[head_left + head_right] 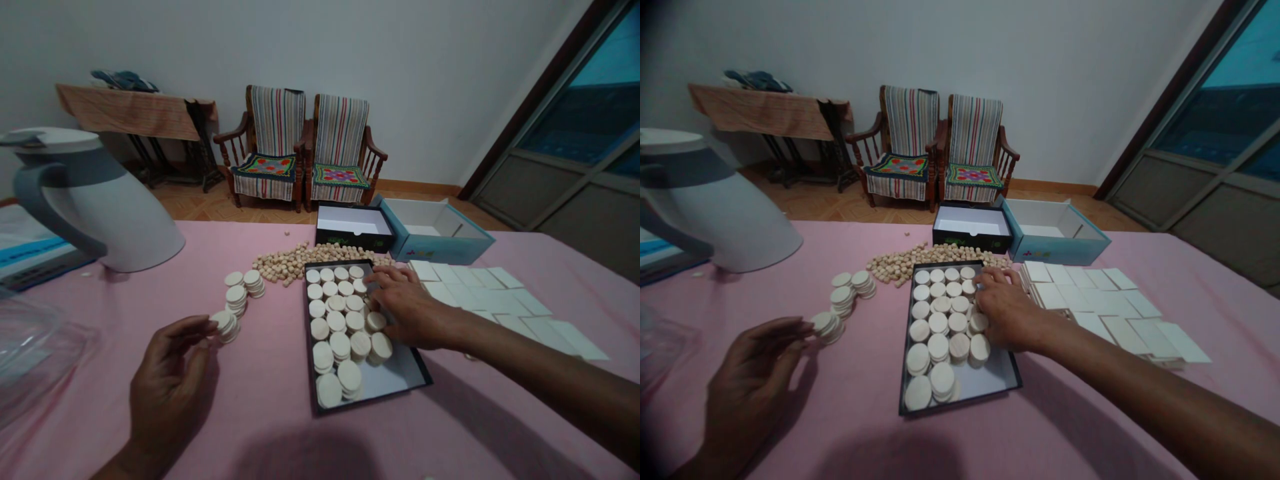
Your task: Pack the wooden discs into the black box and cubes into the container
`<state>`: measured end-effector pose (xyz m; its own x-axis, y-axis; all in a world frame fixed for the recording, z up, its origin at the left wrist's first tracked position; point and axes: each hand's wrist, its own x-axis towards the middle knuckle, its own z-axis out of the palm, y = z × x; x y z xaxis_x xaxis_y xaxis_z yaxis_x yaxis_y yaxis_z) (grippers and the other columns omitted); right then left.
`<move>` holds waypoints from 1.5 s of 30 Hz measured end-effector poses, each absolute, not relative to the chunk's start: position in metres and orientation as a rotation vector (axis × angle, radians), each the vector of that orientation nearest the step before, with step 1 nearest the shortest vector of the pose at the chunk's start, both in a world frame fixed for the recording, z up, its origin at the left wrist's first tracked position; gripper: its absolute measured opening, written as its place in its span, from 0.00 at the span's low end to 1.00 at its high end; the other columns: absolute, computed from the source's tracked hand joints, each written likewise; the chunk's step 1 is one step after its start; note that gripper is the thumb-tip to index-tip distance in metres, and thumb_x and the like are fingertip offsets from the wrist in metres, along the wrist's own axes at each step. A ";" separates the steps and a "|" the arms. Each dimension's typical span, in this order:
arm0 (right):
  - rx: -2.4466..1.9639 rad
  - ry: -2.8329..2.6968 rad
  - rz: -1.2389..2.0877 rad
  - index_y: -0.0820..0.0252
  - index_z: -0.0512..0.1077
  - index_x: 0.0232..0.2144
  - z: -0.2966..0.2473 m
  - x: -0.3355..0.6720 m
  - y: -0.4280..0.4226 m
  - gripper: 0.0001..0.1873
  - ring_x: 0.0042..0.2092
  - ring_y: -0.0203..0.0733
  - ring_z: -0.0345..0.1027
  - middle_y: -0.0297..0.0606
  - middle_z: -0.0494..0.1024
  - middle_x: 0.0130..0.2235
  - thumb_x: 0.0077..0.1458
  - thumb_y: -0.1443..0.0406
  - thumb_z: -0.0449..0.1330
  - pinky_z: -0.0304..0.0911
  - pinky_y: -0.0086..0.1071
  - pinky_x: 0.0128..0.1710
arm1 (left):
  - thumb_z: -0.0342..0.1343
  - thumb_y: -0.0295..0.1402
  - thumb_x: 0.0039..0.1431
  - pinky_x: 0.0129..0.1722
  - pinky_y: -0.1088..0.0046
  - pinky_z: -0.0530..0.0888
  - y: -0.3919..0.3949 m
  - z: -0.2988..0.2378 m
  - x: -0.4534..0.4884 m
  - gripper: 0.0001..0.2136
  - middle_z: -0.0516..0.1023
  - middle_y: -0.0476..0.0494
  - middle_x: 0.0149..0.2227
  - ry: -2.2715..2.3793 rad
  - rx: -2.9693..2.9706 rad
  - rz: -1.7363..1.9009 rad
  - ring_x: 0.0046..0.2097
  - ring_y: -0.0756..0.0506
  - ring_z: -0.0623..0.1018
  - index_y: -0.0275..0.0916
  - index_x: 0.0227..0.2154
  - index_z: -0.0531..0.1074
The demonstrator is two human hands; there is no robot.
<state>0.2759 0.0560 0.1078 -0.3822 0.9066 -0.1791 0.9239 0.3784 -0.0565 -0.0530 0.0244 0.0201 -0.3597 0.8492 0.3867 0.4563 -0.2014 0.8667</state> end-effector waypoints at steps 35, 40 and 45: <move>1.632 2.477 0.059 0.60 0.79 0.34 0.120 0.271 0.042 0.14 0.57 0.56 0.55 0.48 0.72 0.52 0.41 0.69 0.61 0.42 0.51 0.57 | 0.57 0.36 0.53 0.41 0.66 0.77 0.024 0.019 -0.055 0.12 0.76 0.44 0.38 1.694 1.530 1.536 0.39 0.43 0.78 0.41 0.41 0.69; 1.531 2.507 0.163 0.64 0.78 0.36 0.102 0.277 0.049 0.18 0.65 0.59 0.42 0.51 0.64 0.60 0.39 0.71 0.58 0.27 0.53 0.62 | 0.58 0.37 0.52 0.40 0.66 0.78 0.024 0.021 -0.055 0.12 0.76 0.44 0.37 1.707 1.534 1.532 0.39 0.43 0.78 0.41 0.39 0.69; 1.539 2.499 0.125 0.65 0.78 0.38 0.092 0.278 0.052 0.20 0.67 0.60 0.38 0.50 0.61 0.62 0.39 0.71 0.58 0.24 0.53 0.63 | 0.57 0.37 0.53 0.41 0.64 0.78 0.024 0.021 -0.054 0.12 0.76 0.43 0.37 1.709 1.561 1.520 0.38 0.43 0.78 0.41 0.39 0.69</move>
<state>0.2781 0.0521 0.0922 -0.4360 0.8907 -0.1288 0.8734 0.4533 0.1780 -0.0543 0.0240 0.0212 -0.3177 0.8715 0.3735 0.4723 -0.1961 0.8594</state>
